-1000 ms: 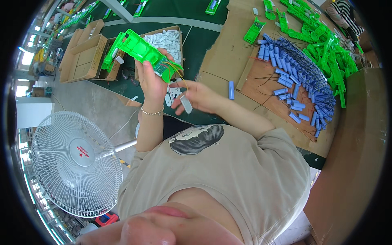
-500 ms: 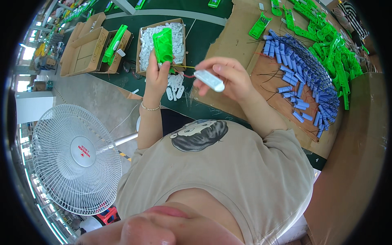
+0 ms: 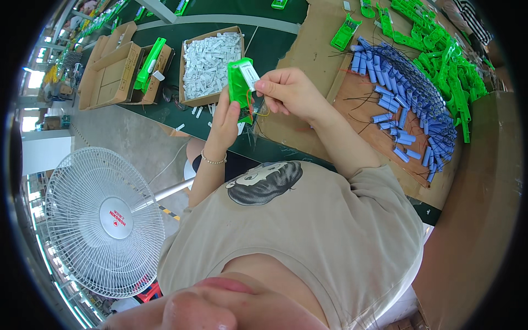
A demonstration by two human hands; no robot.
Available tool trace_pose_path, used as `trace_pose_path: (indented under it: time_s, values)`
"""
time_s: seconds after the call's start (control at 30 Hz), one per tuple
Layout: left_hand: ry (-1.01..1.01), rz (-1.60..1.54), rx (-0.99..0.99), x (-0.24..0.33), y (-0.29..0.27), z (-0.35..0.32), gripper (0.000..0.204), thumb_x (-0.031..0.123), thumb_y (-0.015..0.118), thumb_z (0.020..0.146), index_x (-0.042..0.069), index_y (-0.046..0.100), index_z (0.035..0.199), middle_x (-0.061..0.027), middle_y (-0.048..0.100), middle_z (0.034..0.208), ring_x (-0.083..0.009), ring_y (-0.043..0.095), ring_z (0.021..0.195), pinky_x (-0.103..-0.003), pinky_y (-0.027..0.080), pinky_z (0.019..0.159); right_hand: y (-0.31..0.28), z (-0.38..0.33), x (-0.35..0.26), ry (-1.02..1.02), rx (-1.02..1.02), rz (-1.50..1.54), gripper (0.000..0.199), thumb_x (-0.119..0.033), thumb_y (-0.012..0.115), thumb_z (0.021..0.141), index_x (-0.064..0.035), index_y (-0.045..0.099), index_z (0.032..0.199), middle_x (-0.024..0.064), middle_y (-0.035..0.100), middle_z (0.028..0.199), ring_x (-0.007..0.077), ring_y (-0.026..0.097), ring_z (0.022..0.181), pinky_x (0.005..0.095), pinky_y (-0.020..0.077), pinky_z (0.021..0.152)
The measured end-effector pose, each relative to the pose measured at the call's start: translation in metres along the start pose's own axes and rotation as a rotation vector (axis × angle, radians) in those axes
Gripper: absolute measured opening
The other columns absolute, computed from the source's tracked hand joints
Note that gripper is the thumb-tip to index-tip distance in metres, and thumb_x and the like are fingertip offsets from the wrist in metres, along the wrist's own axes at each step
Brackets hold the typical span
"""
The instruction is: The person assembles electronic devices by hand, inserting batteries and connecting wiring inside plastic casings, attaching plastic cover pieces, and placing the assembled housings onto the conveyor belt.
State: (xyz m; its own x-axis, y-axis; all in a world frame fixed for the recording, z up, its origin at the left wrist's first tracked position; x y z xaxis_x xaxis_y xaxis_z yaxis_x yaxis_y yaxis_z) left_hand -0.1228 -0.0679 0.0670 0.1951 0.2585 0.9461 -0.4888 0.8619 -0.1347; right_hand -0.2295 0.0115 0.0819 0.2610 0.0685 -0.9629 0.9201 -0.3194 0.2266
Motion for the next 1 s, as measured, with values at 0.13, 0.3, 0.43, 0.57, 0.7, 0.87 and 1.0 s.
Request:
trace_pose_path:
  time_s: [0.13, 0.3, 0.43, 0.57, 0.7, 0.87, 1.0]
  values:
    - [-0.049, 0.084, -0.111, 0.009, 0.013, -0.005, 0.042, 0.016, 0.038, 0.095, -0.001, 0.035, 0.134, -0.0105, 0.057, 0.105, -0.0174, 0.054, 0.092, -0.03, 0.044, 0.083, -0.004, 0.004, 0.002, 0.003, -0.027, 0.025, 0.022, -0.022, 0.059, 0.092, -0.0005, 0.063, 0.088, -0.0003, 0.053, 0.053, 0.0025, 0.04, 0.042, 0.0186, 0.0275, 0.039]
    - [-0.078, -0.052, -0.108, 0.003, 0.028, -0.011, 0.045, 0.013, 0.042, 0.094, 0.0, 0.034, 0.136, -0.0107, 0.057, 0.104, -0.0196, 0.054, 0.095, -0.031, 0.043, 0.086, -0.029, 0.001, -0.017, -0.344, 0.431, -0.383, 0.034, -0.02, 0.073, 0.079, 0.0028, 0.063, 0.102, 0.0057, 0.065, 0.078, 0.0101, 0.062, 0.072, 0.0238, 0.0496, 0.064]
    - [-0.239, -0.134, -0.1, -0.006, 0.035, -0.011, 0.054, 0.006, 0.048, 0.09, -0.001, 0.028, 0.139, -0.0136, 0.045, 0.127, -0.0204, 0.05, 0.108, -0.033, 0.041, 0.091, -0.01, -0.002, -0.015, -0.377, 0.246, -0.339, 0.035, -0.015, 0.073, 0.079, 0.0038, 0.061, 0.106, 0.0086, 0.066, 0.094, 0.0125, 0.063, 0.084, 0.0256, 0.0508, 0.075]
    - [0.09, 0.009, 0.147, 0.005, 0.004, -0.009, 0.07, 0.0, 0.056, 0.083, 0.003, 0.02, 0.144, -0.0167, 0.03, 0.142, -0.0258, 0.049, 0.117, -0.038, 0.039, 0.098, 0.001, 0.002, 0.007, -0.125, 0.02, -0.195, 0.037, -0.013, 0.069, 0.082, 0.0028, 0.056, 0.113, 0.0076, 0.064, 0.096, 0.0115, 0.061, 0.085, 0.0263, 0.0497, 0.072]
    - [0.582, 0.704, 0.055, 0.039, 0.001, -0.013, 0.048, 0.019, 0.073, 0.074, 0.005, 0.059, 0.118, -0.0113, 0.059, 0.115, -0.0284, 0.059, 0.104, -0.042, 0.039, 0.096, 0.013, -0.001, 0.015, -0.065, -0.255, -0.191, 0.037, -0.015, 0.065, 0.086, 0.0022, 0.052, 0.116, 0.0064, 0.062, 0.096, 0.0104, 0.057, 0.086, 0.026, 0.048, 0.071]
    - [0.537, 0.561, 0.051, 0.048, 0.008, -0.015, 0.036, 0.024, 0.068, 0.08, 0.007, 0.065, 0.112, -0.0114, 0.058, 0.117, -0.0247, 0.057, 0.108, -0.042, 0.041, 0.094, 0.009, 0.001, 0.023, -0.044, -0.231, 0.111, 0.038, -0.023, 0.055, 0.093, 0.0019, 0.05, 0.122, 0.0097, 0.061, 0.108, 0.0164, 0.059, 0.1, 0.0315, 0.0476, 0.088]
    - [-0.067, -0.504, -0.03, -0.005, 0.016, -0.013, 0.054, 0.012, 0.062, 0.086, 0.012, 0.045, 0.137, -0.01, 0.04, 0.138, -0.0199, 0.049, 0.117, -0.038, 0.041, 0.098, 0.02, -0.006, 0.039, 0.075, -0.062, 0.482, 0.036, -0.026, 0.05, 0.096, 0.0001, 0.049, 0.12, 0.0076, 0.06, 0.102, 0.0159, 0.059, 0.092, 0.0301, 0.0491, 0.082]
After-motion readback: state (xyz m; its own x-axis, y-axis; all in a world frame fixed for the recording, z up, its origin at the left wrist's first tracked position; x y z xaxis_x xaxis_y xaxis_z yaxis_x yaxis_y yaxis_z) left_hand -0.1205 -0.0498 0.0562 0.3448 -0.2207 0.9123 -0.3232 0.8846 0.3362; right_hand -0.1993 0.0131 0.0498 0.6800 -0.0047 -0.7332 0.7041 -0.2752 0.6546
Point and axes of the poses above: each hand's wrist, its own z-axis towards the middle knuckle, its own y-axis out of the palm, x = y × z, the point moved 9 cm from there along z, towards the middle knuckle
